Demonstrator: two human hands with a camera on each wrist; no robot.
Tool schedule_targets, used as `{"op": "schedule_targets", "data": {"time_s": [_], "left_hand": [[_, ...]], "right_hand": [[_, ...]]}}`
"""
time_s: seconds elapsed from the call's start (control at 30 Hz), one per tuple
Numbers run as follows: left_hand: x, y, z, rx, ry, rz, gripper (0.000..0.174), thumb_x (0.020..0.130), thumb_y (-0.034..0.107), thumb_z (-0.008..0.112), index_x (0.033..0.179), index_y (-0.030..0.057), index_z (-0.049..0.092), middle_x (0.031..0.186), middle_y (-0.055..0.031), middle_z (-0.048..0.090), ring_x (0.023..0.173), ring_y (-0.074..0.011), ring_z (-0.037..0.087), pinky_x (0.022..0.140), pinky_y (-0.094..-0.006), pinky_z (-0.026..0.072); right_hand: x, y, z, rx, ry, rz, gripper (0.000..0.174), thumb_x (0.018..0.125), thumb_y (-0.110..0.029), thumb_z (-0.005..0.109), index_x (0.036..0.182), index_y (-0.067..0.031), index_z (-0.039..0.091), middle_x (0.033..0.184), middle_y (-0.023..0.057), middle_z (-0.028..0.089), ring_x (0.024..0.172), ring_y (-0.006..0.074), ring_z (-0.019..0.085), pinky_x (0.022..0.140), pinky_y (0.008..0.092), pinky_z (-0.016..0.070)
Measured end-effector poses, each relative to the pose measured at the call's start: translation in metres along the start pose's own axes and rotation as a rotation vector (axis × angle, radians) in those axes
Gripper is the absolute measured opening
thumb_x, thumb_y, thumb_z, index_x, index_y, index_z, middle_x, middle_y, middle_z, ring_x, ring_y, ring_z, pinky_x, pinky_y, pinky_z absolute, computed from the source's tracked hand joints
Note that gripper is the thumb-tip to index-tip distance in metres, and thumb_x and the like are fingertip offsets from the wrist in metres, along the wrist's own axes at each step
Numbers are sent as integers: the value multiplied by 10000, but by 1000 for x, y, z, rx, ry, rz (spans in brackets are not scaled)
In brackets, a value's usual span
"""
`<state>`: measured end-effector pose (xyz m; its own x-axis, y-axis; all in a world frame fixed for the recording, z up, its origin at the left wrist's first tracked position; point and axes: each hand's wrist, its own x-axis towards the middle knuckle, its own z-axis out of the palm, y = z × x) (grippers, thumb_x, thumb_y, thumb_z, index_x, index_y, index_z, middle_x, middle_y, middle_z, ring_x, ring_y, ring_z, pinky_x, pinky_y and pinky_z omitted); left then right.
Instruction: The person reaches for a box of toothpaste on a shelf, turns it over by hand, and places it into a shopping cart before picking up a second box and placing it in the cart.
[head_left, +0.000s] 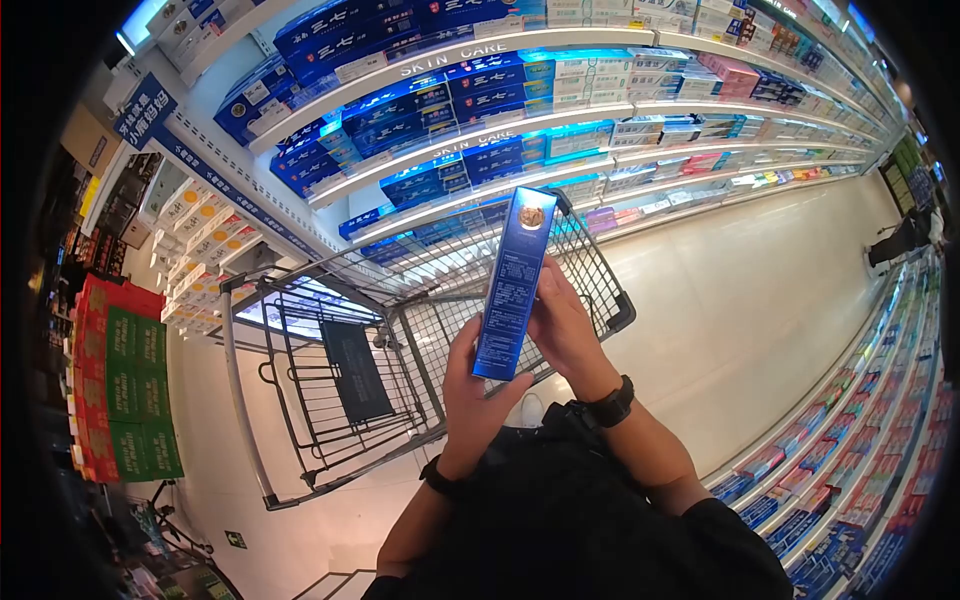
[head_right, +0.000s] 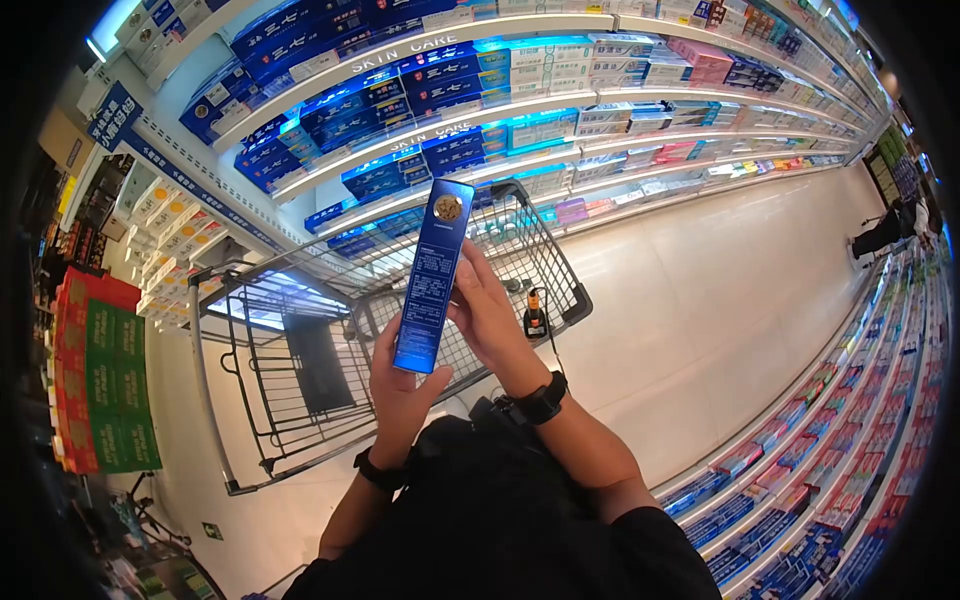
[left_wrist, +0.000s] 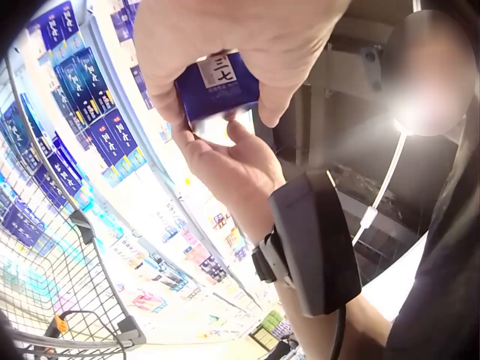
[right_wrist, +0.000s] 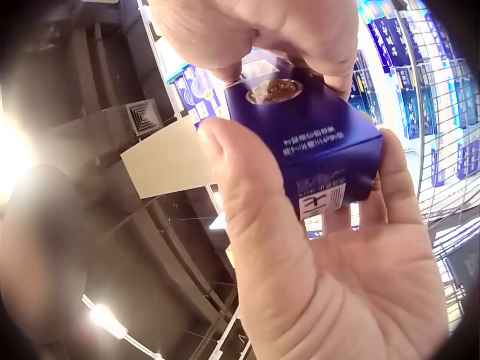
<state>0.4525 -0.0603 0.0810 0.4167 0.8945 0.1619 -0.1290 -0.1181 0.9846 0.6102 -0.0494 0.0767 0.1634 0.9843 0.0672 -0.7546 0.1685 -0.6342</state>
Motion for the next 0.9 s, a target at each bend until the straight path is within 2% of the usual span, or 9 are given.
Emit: {"op": "schedule_targets", "data": {"time_s": [0.07,0.17,0.27,0.37,0.47,0.57,0.67,0.77,0.9], "left_hand": [[1,-8,-2,158,-43,50,911,695,60,815,1425,-42,280,1334,-159,465,1188,-220,523,962,-322,464],[-1,-13,-3,169,-71,49,938,694,-39,756,1466,-14,224,1380,-124,430,1248,-196,462,1046,-325,383],[-2,-13,-6,175,-97,68,956,685,-31,752,1472,-14,209,1381,-115,434,1246,-194,466,1044,-323,385],[-2,-19,-12,75,-158,25,998,702,81,806,1471,-35,180,1497,-209,273,1313,-278,422,1030,-356,431],[0,-14,-14,78,-181,26,996,710,67,800,1476,-26,170,1507,-201,248,1322,-275,407,1041,-368,428],[2,-15,-15,56,-181,16,988,710,47,798,1477,-18,179,1509,-195,249,1329,-271,396,1029,-373,440],[3,-13,-15,48,-173,24,967,707,37,801,1469,-18,208,1498,-185,269,1322,-268,401,1019,-369,450],[3,-17,-13,41,-121,51,936,705,42,805,1448,-35,240,1471,-178,305,1299,-262,424,1007,-365,460],[6,-19,-9,203,5,211,880,686,36,808,1423,11,327,1447,-186,321,1274,-295,448,978,-391,475]], "right_hand": [[-1,4,4,-18,-15,12,629,1002,-360,463,1475,-39,200,1189,62,539,1047,112,551,920,285,466],[-5,8,14,-86,75,9,573,970,-451,479,1372,-63,349,1132,91,582,1026,161,600,890,302,500],[-8,9,15,-98,84,12,608,964,-456,490,1391,-54,328,1136,87,577,1041,159,594,897,308,499],[-9,8,14,-140,66,8,655,948,-473,514,1401,-45,313,1142,77,568,1035,156,590,889,303,499],[-12,7,7,-146,-61,43,725,997,-366,472,1499,8,107,1442,134,366,1240,170,450,1025,309,379],[-15,4,11,-294,-51,-3,705,998,-354,473,1499,5,132,1467,148,339,1283,200,415,1065,326,329],[-17,2,11,-434,-47,-25,690,997,-357,470,1498,-2,157,1472,161,339,1315,224,384,1088,334,289],[-19,-3,18,-525,-53,-18,671,1002,-359,458,1498,-9,173,1398,154,432,1254,205,442,1051,325,339],[-24,-9,32,-623,-91,-49,654,965,-309,542,1471,-14,251,1260,113,537,1132,158,514,960,311,421]]}}
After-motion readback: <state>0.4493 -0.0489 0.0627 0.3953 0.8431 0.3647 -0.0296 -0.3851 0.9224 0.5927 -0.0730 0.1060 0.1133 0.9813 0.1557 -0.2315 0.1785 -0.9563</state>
